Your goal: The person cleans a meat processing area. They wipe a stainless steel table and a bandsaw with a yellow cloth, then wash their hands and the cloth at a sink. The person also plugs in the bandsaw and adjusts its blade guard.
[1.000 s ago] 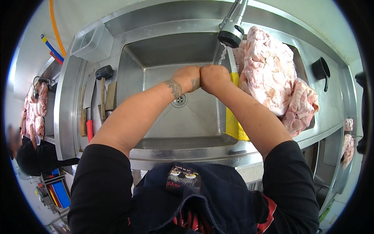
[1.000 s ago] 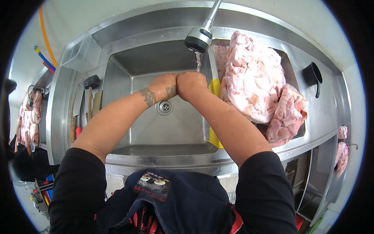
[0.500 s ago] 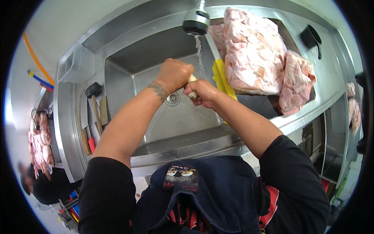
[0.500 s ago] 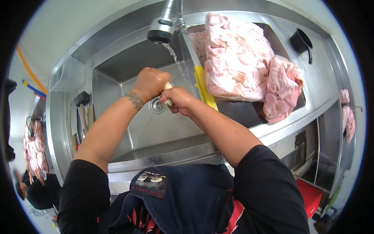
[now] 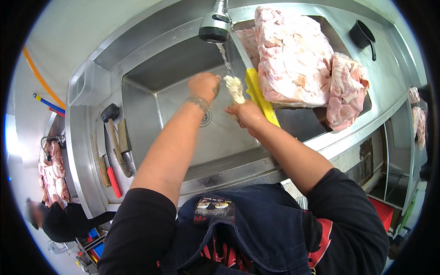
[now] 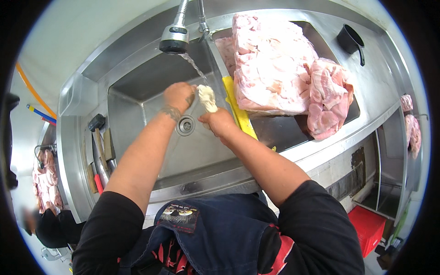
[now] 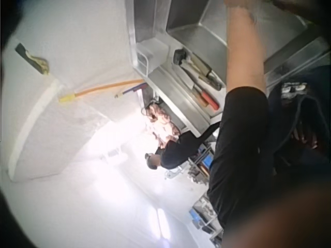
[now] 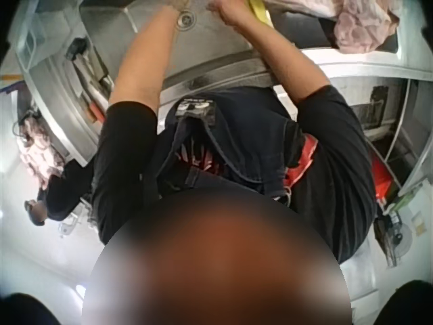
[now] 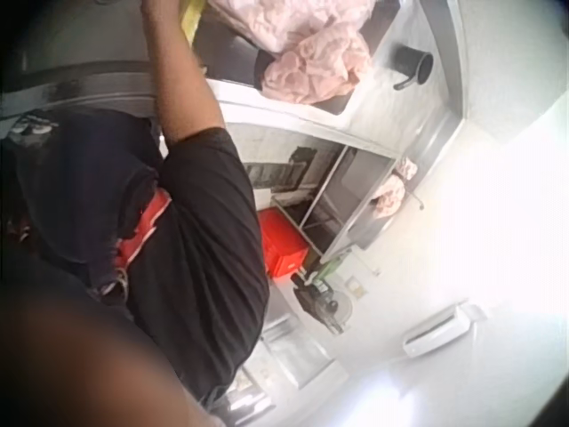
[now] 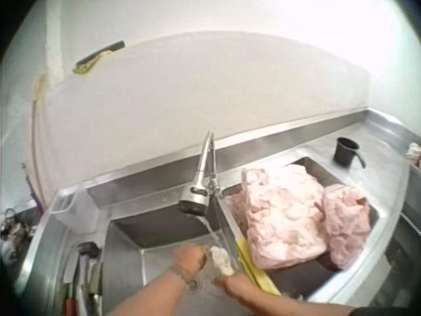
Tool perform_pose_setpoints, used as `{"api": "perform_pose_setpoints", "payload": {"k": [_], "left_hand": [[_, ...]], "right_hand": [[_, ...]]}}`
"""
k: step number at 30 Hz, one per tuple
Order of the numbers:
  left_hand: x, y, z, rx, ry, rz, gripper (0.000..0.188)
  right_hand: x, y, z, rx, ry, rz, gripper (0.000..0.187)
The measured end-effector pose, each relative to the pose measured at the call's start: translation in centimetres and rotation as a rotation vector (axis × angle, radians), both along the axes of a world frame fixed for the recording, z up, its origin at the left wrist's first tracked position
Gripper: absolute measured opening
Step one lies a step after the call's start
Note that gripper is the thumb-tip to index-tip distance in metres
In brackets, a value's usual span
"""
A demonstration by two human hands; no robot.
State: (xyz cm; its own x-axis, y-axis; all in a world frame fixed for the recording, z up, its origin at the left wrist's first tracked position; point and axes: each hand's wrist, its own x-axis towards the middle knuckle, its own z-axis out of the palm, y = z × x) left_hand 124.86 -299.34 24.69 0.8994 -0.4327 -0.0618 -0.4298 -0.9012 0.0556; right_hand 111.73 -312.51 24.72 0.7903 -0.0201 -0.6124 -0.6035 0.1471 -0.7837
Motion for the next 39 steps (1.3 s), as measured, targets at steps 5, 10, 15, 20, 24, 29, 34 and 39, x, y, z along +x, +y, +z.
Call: {"api": "perform_pose_setpoints", "payload": {"k": [5,10,15,20,24,29,34,39], "left_hand": [[3.3,0.6,1.1,-0.606,0.411,-0.026,0.027],[2.9,-3.4,3.9,-1.047,0.900,0.101,0.022],[3.3,-5.1,6.0,-1.262,1.027,0.153,0.027],[3.4,-3.5,5.6,-1.201,0.825,0.028,0.033],[1.1,-1.3,5.3,-1.430,1.297,-0.062,0.037],[-0.6,-1.2,5.4,-1.389,1.123,0.012,0.037],[0.0,-0.6,6.5,-1.098,0.709,0.042,0.027],[0.3,-0.4,5.5,-1.005,0.548,0.087,0.042]], "right_hand": [[-3.8,-1.2,-0.3,-0.336,-0.028,0.236,0.049],[-5.0,-1.3,-1.7,-0.550,-0.180,0.415,0.061],[-4.7,-1.0,-1.1,-0.631,-0.146,0.380,0.069],[-3.7,-0.4,1.1,-0.403,-0.287,0.149,0.056],[0.6,-0.3,3.4,-0.387,-0.510,-0.049,0.040],[7.3,-1.6,4.9,-0.543,-0.555,-0.312,0.027],[9.9,-2.3,4.9,-0.532,-0.569,-0.259,0.022],[10.9,-1.9,6.6,-0.730,-0.554,-0.115,0.023]]}}
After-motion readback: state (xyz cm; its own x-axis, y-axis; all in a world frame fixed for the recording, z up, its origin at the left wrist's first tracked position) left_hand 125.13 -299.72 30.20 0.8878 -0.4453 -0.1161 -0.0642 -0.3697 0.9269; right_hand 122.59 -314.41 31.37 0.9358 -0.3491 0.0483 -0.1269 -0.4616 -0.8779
